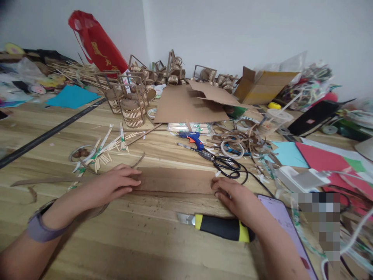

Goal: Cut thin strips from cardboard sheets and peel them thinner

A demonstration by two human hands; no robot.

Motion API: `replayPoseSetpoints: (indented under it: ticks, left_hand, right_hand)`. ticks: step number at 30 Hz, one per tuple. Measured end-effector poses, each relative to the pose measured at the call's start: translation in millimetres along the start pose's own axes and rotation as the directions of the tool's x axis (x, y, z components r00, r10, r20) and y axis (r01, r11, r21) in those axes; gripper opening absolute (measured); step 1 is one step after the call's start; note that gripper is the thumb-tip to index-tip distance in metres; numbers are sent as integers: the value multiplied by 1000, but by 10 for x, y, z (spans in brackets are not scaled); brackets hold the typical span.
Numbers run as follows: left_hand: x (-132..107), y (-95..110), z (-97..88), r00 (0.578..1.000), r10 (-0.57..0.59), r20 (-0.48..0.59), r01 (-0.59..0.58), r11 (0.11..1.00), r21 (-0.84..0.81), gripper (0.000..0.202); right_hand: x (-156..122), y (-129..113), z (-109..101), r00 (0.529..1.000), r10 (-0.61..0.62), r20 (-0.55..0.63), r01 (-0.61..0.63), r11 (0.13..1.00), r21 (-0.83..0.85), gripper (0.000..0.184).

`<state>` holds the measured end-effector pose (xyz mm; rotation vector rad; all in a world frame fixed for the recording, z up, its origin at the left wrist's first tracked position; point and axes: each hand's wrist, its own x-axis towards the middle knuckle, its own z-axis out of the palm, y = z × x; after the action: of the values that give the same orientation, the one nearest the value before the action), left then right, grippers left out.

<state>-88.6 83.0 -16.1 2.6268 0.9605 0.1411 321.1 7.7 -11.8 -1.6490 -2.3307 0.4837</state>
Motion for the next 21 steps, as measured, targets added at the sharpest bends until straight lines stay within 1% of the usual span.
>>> replayPoseSetpoints:
  ticks: [1,3,6,8,11,14,17,21]
  left_hand:
    - [15,27,-12,1000,4,-7,-4,1000,21,27]
    - [70,92,-45,1000,6,18,-7,999,46,30]
    - [216,191,-106,989,12,150,-17,999,34,31]
    - [345,249,-145,979,39,201,-47,998,35,38]
    - [571,333,-192,955,96,282,-112,993,41,53]
    - [800,428,-214,923,153,352,-181,982,47,56]
    - [976,515,-206,907,173,383,-215,974,68,54]
    - [1072,561,-177,904,168,394,-220,971,92,55]
  right_hand:
    - [1,3,1,1000,-4,-1,4,1000,-1,23]
    - [5,13,5,1000,-12,-2,12,1000,-3,24]
    - [15,40,18,1000,-24,-6,24,1000,-6,23]
    - [23,56,27,999,-31,-8,31,999,-8,22]
    - [30,60,29,999,-42,-2,42,999,-14,23]
    - [29,43,22,999,-44,2,44,999,-30,25]
    - [24,14,15,999,-33,7,33,998,-61,25]
    - [41,-69,-24,999,-9,31,13,992,-126,24]
